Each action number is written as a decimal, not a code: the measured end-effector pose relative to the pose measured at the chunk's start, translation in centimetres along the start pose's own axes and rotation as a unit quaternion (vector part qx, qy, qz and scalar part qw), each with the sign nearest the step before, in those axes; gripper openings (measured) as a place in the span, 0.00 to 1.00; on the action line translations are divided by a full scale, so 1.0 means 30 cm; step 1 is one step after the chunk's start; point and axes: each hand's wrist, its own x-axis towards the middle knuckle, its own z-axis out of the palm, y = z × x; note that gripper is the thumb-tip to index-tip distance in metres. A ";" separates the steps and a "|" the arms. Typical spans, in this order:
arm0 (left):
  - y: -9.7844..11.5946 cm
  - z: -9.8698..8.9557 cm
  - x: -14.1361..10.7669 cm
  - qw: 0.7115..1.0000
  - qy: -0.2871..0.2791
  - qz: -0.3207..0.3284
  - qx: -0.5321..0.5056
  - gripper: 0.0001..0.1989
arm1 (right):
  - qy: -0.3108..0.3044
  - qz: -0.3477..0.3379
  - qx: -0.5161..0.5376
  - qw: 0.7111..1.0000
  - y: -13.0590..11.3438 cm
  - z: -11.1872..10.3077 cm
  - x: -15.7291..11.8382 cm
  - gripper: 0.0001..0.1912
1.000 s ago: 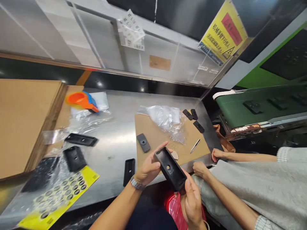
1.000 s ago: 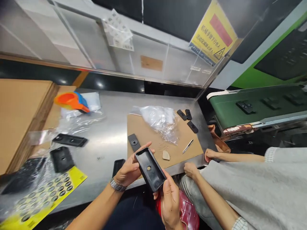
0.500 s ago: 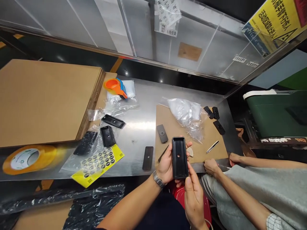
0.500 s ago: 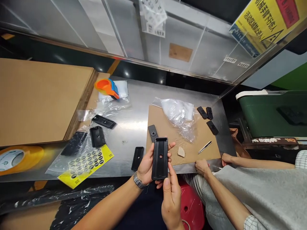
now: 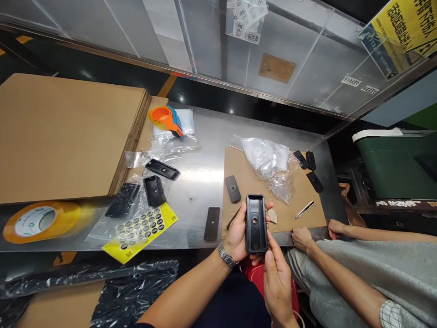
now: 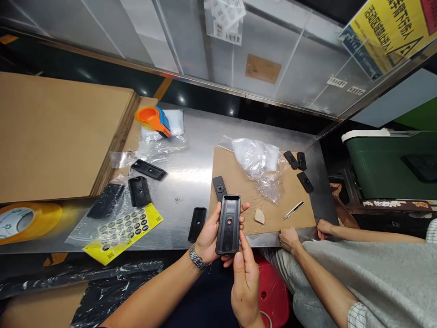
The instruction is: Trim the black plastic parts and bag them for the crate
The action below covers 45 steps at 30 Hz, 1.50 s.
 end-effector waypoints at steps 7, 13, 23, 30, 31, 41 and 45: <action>0.004 0.013 0.002 1.000 0.026 0.006 -0.003 0.32 | 0.003 -0.014 -0.030 0.999 -0.012 0.003 0.007 0.22; 0.007 0.021 -0.003 0.999 0.031 0.009 0.003 0.31 | -0.007 -0.013 -0.051 0.999 -0.017 0.002 0.014 0.22; 0.000 0.021 0.015 0.997 0.038 0.055 0.038 0.24 | 0.061 -0.037 -0.132 0.989 -0.027 -0.032 0.026 0.16; -0.010 0.043 0.017 0.994 0.045 0.091 0.049 0.23 | 0.047 -0.028 -0.143 0.988 -0.044 -0.031 0.016 0.16; -0.010 0.044 0.017 0.993 0.045 0.096 0.050 0.23 | 0.054 -0.037 -0.157 0.985 -0.039 -0.033 0.013 0.15; -0.020 0.053 0.007 0.993 0.053 0.095 0.037 0.21 | 0.095 -0.297 -0.362 0.878 -0.057 0.008 0.009 0.11; -0.027 0.055 0.000 0.993 0.050 0.103 0.019 0.19 | 0.073 -0.308 -0.393 0.863 -0.060 0.033 0.008 0.10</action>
